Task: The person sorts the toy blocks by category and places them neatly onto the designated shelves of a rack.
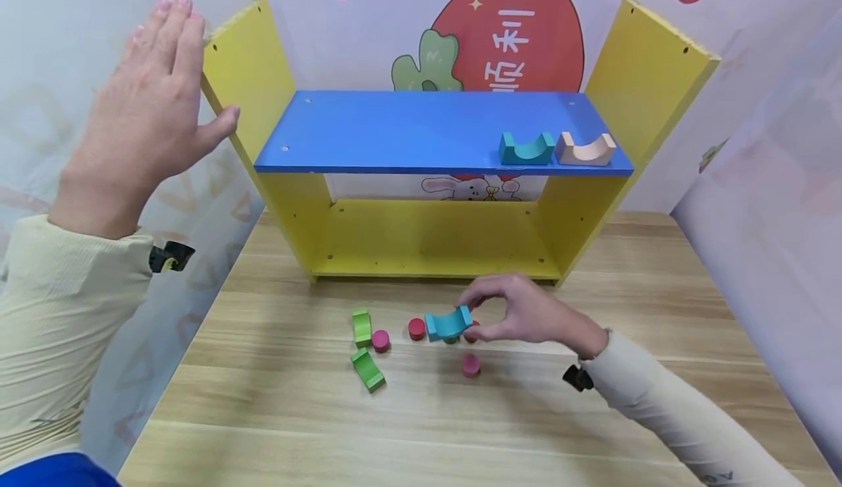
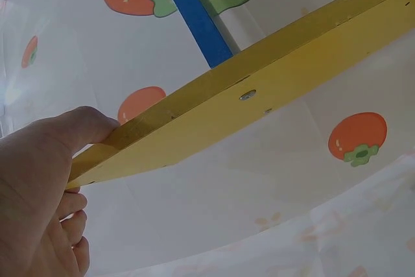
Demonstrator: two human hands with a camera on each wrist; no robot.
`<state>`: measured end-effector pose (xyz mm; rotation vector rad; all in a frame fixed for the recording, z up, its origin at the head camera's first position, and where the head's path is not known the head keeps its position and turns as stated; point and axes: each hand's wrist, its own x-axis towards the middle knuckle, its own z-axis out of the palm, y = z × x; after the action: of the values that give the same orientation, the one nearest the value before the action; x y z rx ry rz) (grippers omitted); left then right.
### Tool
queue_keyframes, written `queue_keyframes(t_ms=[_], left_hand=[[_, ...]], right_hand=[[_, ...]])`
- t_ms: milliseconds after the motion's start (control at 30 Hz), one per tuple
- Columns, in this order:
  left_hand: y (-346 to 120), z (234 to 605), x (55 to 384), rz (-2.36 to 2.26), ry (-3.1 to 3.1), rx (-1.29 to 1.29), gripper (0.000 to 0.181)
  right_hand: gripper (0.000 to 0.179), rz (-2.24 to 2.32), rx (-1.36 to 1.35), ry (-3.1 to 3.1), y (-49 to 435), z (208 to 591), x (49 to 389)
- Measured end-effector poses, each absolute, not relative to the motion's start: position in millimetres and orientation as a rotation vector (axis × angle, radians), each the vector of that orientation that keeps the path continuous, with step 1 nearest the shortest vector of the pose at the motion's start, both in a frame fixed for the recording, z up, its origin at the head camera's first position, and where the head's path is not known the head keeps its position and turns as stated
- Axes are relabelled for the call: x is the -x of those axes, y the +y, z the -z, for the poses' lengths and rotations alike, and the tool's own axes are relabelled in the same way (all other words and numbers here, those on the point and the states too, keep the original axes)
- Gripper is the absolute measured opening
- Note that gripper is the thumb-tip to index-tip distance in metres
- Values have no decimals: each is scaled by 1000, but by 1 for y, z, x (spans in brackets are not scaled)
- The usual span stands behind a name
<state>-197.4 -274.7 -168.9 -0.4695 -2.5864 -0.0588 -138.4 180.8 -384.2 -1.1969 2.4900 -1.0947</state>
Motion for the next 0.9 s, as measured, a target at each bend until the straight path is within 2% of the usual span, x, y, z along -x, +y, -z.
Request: queue_keyframes(t_ms=[567,733,900], left_hand=[[-273,166,197,40,-2619,456,92],[-274,166,197,47,-2610,462,92],[-274,167,196,52,-2604,466,92]], right_hand=[[36,1065,1430,2780,186,221,165],[31,1083,1272,2866,184,181,177],[34,995,1035,2943,183,167,196]])
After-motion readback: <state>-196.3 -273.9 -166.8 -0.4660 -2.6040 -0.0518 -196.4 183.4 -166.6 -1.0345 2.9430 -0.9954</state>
